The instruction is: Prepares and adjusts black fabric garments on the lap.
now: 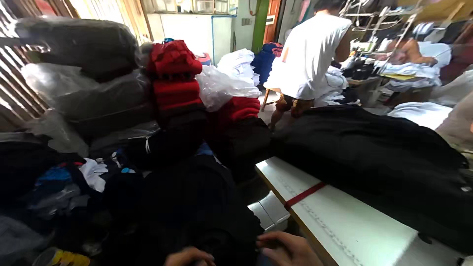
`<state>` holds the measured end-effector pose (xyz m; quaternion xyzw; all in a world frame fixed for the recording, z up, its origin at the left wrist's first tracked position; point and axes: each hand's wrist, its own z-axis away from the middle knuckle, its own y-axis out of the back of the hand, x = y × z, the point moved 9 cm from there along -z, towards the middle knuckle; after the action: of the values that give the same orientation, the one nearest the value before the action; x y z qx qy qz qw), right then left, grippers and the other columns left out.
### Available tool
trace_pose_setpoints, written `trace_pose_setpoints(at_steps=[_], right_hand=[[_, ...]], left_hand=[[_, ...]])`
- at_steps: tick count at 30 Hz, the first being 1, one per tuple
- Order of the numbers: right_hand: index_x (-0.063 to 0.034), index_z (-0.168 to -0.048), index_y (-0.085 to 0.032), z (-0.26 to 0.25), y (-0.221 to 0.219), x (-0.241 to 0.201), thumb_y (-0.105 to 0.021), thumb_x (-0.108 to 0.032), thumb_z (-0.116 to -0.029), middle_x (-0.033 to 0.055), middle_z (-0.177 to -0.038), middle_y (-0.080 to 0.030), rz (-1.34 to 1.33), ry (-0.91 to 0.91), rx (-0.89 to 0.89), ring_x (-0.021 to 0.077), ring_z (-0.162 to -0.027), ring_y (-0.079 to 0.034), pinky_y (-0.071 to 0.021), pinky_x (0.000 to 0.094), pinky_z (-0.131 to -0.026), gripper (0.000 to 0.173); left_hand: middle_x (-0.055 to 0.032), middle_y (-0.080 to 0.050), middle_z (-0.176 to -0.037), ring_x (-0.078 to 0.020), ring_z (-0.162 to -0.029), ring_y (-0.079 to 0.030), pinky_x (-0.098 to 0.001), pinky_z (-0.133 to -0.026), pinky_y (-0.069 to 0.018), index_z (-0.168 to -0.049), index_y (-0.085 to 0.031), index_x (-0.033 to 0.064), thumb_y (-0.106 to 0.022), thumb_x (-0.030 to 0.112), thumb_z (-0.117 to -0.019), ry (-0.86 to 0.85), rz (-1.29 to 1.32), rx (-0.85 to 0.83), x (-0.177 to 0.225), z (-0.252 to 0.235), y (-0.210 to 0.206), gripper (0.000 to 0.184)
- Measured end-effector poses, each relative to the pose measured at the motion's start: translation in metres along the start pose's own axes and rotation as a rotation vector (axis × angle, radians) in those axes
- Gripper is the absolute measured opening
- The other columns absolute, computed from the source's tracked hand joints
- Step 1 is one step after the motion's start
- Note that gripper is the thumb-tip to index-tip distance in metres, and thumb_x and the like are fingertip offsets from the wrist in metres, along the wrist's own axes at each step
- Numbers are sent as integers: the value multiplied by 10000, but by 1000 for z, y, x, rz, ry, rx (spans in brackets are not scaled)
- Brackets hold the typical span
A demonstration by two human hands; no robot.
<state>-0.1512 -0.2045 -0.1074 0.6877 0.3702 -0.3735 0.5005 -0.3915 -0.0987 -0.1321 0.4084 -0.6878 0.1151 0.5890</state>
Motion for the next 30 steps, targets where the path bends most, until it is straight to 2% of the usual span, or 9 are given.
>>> trace_pose_setpoints(at_steps=[5,9,11,15,17,19,24,28,30], right_hand=[[-122,-1197,-716,-62,-131,23,-831,-412,-825,136,-1201,-690,566,-1,-457,356,-1170,-626,-518,568,-940,485],[-145,-1167,-739,-64,-136,53,-847,-197,-792,133,-1186,-692,623,61,-474,358,-1152,-630,-526,565,-920,394],[-171,-1142,-744,-64,-130,56,-871,-183,-747,119,-1180,-697,631,100,-416,348,-1153,-636,-533,558,-917,415],[-184,-1173,-709,-66,-120,74,-922,-232,-677,128,-1307,-639,634,-10,-442,371,-1251,-576,-529,578,-940,542],[-137,-1115,-722,-64,-104,81,-867,-107,-705,142,-1221,-673,564,-7,-387,384,-1152,-632,-578,572,-855,436],[-132,-1054,-735,-64,-90,77,-812,-35,-731,104,-1128,-707,495,103,-316,340,-1053,-676,-602,526,-814,345],[-146,-1103,-743,-59,-96,76,-814,-29,-754,108,-1147,-705,454,98,-421,332,-1080,-661,-568,526,-903,375],[-180,-1270,-684,-53,-80,74,-904,-234,-722,99,-1183,-691,509,69,-291,307,-1100,-660,-572,510,-933,592],[-100,-1234,-704,-66,-86,86,-846,-161,-788,140,-1197,-697,440,-2,-347,324,-1147,-649,-530,515,-1011,472]], left_hand=[[-36,-627,-1421,-258,-1350,-558,-533,-1094,-479,-1212,-762,260,-617,349,-1018,52,-537,-55,-65,-20,57,257],[62,-389,-1643,-317,-1556,-265,-708,-1145,-299,-1467,-566,362,-614,-75,-884,278,-756,-460,-126,-44,60,730],[69,-321,-1676,-336,-1582,-160,-762,-1150,-182,-1463,-563,360,-695,-32,-860,417,-804,-660,-163,-48,61,732],[-48,-688,-1289,-288,-1316,-570,-639,-1182,-285,-1112,-758,152,-766,6,-781,227,-961,-521,-146,-51,86,362],[-47,-745,-973,-271,-951,-719,-565,-980,-505,-961,-761,160,-846,30,-689,110,-1095,-324,-99,-23,117,313],[-109,-715,-897,-332,-807,-712,-569,-768,-570,-907,-753,118,-861,-13,-642,133,-1055,-242,-70,24,126,314],[-215,-693,-1197,-422,-1096,-676,-626,-958,-521,-1127,-733,25,-668,0,-931,568,-670,-400,-108,139,55,207],[-94,-759,-1079,-283,-1038,-718,-543,-925,-568,-1061,-783,99,-654,82,-911,354,-622,-17,-59,114,86,199],[-57,-705,-1273,-243,-1211,-645,-501,-1021,-532,-1280,-710,156,-741,360,-903,302,-590,28,-44,82,81,430]])
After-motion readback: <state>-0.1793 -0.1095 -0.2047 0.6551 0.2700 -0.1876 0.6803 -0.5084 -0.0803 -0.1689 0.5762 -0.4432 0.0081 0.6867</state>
